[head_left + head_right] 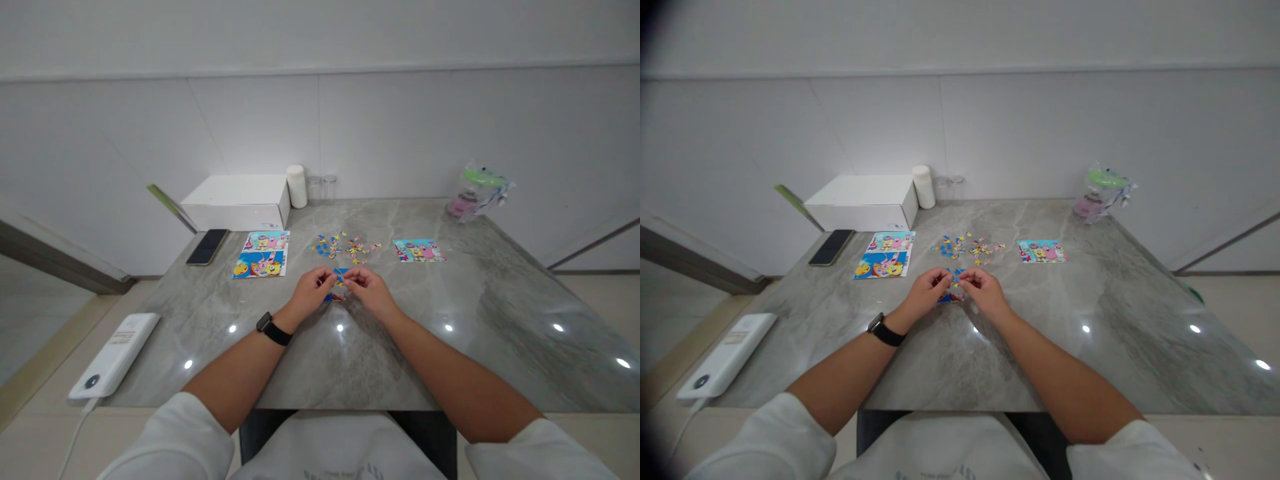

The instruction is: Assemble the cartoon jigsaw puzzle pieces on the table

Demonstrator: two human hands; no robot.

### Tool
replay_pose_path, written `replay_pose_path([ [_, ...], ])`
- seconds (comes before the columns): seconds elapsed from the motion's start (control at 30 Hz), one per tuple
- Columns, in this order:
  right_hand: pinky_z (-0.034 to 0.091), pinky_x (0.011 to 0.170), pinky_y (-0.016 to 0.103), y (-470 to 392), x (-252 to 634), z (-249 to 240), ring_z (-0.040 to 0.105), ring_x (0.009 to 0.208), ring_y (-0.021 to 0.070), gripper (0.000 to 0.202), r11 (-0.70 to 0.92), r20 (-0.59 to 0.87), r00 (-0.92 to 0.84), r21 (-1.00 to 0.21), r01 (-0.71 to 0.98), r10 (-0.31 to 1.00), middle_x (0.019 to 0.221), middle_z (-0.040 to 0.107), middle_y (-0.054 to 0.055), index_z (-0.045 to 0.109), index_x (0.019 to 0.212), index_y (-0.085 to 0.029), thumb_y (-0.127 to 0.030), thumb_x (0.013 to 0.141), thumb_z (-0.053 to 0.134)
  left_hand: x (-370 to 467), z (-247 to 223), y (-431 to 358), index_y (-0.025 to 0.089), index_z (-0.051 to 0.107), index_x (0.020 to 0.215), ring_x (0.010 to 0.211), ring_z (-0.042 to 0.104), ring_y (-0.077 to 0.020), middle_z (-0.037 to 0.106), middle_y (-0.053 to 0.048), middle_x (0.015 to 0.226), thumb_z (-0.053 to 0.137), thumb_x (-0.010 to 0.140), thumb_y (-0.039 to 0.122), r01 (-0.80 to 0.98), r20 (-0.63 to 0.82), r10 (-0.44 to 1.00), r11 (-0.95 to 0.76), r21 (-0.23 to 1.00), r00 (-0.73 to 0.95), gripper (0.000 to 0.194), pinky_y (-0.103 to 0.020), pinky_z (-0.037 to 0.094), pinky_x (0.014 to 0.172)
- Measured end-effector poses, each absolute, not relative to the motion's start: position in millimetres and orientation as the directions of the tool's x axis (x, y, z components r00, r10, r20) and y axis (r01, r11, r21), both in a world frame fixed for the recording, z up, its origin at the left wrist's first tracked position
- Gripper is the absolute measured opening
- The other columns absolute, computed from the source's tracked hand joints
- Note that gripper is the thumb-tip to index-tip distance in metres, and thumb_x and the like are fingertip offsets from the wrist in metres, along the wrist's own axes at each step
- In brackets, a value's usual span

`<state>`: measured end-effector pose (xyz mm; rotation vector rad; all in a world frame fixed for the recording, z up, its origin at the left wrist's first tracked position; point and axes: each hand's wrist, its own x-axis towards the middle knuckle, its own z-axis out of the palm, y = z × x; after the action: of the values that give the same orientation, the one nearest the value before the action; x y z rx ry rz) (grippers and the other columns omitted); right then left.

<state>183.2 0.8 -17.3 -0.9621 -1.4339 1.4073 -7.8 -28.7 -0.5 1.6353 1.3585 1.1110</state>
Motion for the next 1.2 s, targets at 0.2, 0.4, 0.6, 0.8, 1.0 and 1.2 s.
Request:
replay_pose_path([
  [0.2,0.058,0.082,0.036,-3,189,-14,0.071,0.088,0.0194,0.026,0.294,0.247,-0.259,-0.942,0.162,0.934,0.104,0.078,0.006,0.070,0.113,-0.024,-0.034,0.088,0.069,-10,-9,-25,0.019,0.064,0.086,0.066,0.052,-0.0149,0.059,0.001,0.072,0.056,0.096,0.053,0.319,0.151,0.988,-0.154,0.935,0.035,0.037,-0.027,0.040,0.062],
  [0.4,0.057,0.081,0.035,-10,190,-10,0.069,0.086,0.0194,0.029,0.485,0.358,-0.386,-0.818,0.308,0.850,0.102,0.076,0.004,0.073,0.116,-0.028,-0.025,0.088,0.069,-10,-6,-29,0.019,0.065,0.083,0.067,0.054,-0.0151,0.060,0.001,0.071,0.057,0.097,0.049,0.313,0.159,0.985,-0.174,0.934,0.072,0.034,-0.026,0.041,0.061],
  [0.6,0.055,0.082,0.035,-8,192,-9,0.069,0.086,0.0195,0.023,0.522,0.375,-0.403,-0.773,0.360,0.835,0.098,0.076,0.004,0.076,0.110,-0.028,-0.024,0.088,0.069,-8,-4,-29,0.019,0.065,0.083,0.069,0.055,-0.0149,0.062,0.000,0.073,0.057,0.097,0.049,0.328,0.167,0.981,-0.191,0.925,0.101,0.034,-0.026,0.043,0.065],
  [0.8,0.054,0.084,0.036,-6,197,-7,0.068,0.088,0.0198,0.022,0.555,0.382,-0.437,-0.733,0.393,0.814,0.096,0.076,0.004,0.077,0.110,-0.027,-0.024,0.089,0.070,-8,-9,-28,0.019,0.066,0.084,0.069,0.056,-0.0154,0.064,0.000,0.075,0.058,0.097,0.046,0.331,0.175,0.978,-0.203,0.922,0.114,0.031,-0.027,0.043,0.066],
  [1.0,0.056,0.081,0.035,9,208,-3,0.069,0.085,0.0204,0.018,0.502,0.400,-0.316,-0.773,0.388,0.860,0.094,0.076,0.005,0.077,0.104,-0.025,-0.030,0.087,0.072,-9,-8,-30,0.020,0.069,0.090,0.075,0.061,-0.0179,0.067,-0.002,0.079,0.045,0.105,0.047,0.422,0.200,0.972,-0.235,0.876,0.125,0.039,-0.029,0.045,0.070],
  [1.2,0.057,0.077,0.034,37,248,25,0.069,0.080,0.0188,0.025,0.477,0.524,0.014,-0.785,0.396,0.852,0.093,0.075,0.004,0.074,0.104,-0.022,-0.037,0.084,0.075,-9,-1,-34,0.020,0.069,0.092,0.082,0.065,-0.0192,0.070,-0.003,0.085,0.042,0.107,0.042,0.529,0.227,0.957,-0.290,0.798,0.182,0.038,-0.031,0.049,0.081],
])
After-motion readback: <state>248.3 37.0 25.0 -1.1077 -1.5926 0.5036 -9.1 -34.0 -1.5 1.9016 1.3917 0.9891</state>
